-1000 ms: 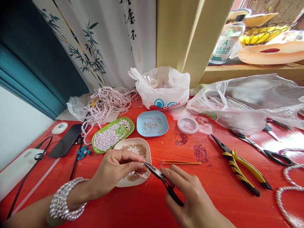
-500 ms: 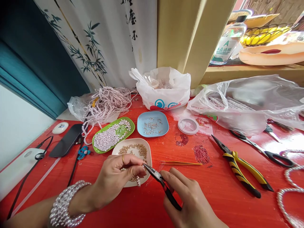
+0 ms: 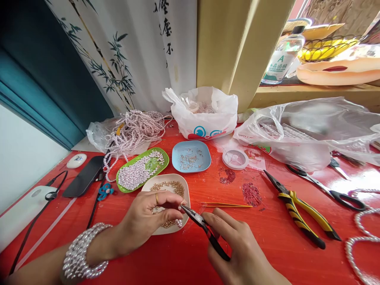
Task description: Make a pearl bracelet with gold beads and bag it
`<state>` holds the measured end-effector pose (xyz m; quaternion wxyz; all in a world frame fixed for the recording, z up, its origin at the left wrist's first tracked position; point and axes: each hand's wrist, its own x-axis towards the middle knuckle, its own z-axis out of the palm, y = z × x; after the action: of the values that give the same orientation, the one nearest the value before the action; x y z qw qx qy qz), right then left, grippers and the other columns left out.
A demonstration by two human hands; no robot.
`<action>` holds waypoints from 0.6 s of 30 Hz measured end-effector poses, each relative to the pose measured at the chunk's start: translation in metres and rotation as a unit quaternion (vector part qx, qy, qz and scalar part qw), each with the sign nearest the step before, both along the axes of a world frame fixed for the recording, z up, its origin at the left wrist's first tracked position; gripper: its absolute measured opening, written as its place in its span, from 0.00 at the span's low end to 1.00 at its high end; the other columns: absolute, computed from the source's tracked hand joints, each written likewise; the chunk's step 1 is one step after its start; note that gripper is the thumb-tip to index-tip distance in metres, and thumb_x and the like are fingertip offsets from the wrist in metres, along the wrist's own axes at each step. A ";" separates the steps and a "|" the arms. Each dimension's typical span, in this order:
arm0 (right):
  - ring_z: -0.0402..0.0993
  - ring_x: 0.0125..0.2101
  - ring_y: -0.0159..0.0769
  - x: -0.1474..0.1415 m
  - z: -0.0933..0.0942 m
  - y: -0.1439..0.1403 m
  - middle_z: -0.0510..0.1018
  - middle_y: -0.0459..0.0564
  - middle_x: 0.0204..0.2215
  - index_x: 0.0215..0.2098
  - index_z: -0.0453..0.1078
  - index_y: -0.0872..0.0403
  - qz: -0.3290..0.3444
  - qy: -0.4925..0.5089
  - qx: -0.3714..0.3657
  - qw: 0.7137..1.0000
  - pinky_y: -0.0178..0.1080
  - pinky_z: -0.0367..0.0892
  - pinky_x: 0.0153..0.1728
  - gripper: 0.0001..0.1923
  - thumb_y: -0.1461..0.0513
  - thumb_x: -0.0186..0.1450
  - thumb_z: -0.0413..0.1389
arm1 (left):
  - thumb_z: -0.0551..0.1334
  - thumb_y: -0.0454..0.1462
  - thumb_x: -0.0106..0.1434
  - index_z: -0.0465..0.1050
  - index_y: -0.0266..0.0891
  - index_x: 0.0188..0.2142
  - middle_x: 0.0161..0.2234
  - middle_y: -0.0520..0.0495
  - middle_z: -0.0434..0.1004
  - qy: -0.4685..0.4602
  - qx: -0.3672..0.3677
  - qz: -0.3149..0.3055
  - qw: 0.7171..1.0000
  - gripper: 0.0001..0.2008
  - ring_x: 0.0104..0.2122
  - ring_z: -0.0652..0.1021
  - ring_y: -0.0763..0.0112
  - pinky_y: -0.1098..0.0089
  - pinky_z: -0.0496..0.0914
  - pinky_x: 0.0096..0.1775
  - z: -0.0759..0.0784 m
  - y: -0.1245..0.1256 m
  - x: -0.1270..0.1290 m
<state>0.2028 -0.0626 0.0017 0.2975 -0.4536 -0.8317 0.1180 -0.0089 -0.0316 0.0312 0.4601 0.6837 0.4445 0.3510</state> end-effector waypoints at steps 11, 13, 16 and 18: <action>0.75 0.37 0.41 0.005 -0.007 0.001 0.77 0.52 0.38 0.46 0.69 0.50 0.008 0.001 -0.029 1.000 0.35 0.73 0.35 0.19 0.66 0.56 0.50 | 0.53 0.34 0.62 0.72 0.35 0.35 0.25 0.45 0.76 0.126 0.261 -0.029 0.957 0.09 0.25 0.72 0.71 0.69 0.66 0.30 -0.005 -0.001 -0.003; 0.75 0.37 0.42 0.003 -0.004 0.001 0.78 0.52 0.36 0.45 0.69 0.50 0.006 -0.002 -0.014 1.000 0.36 0.73 0.33 0.19 0.67 0.56 0.49 | 0.53 0.34 0.62 0.71 0.35 0.35 0.25 0.45 0.75 0.121 0.260 -0.026 0.958 0.08 0.25 0.71 0.70 0.69 0.66 0.30 -0.005 -0.002 -0.003; 0.76 0.34 0.41 -0.003 0.004 0.002 0.78 0.53 0.34 0.45 0.68 0.51 0.019 0.002 -0.007 1.000 0.34 0.73 0.28 0.20 0.69 0.56 0.46 | 0.54 0.33 0.62 0.71 0.34 0.34 0.25 0.45 0.75 0.109 0.252 -0.028 0.961 0.07 0.25 0.71 0.71 0.69 0.65 0.31 -0.003 -0.002 -0.003; 0.76 0.30 0.39 -0.006 0.009 0.003 0.77 0.52 0.31 0.44 0.67 0.51 0.027 0.006 -0.007 1.000 0.33 0.71 0.25 0.20 0.70 0.56 0.45 | 0.54 0.32 0.61 0.71 0.33 0.34 0.25 0.45 0.75 0.106 0.249 -0.030 0.962 0.07 0.25 0.70 0.71 0.69 0.65 0.30 -0.002 -0.002 -0.003</action>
<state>0.1967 -0.0592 0.0111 0.2958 -0.4323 -0.8411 0.1349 -0.0118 -0.0337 0.0291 0.2358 0.8232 0.3685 0.3618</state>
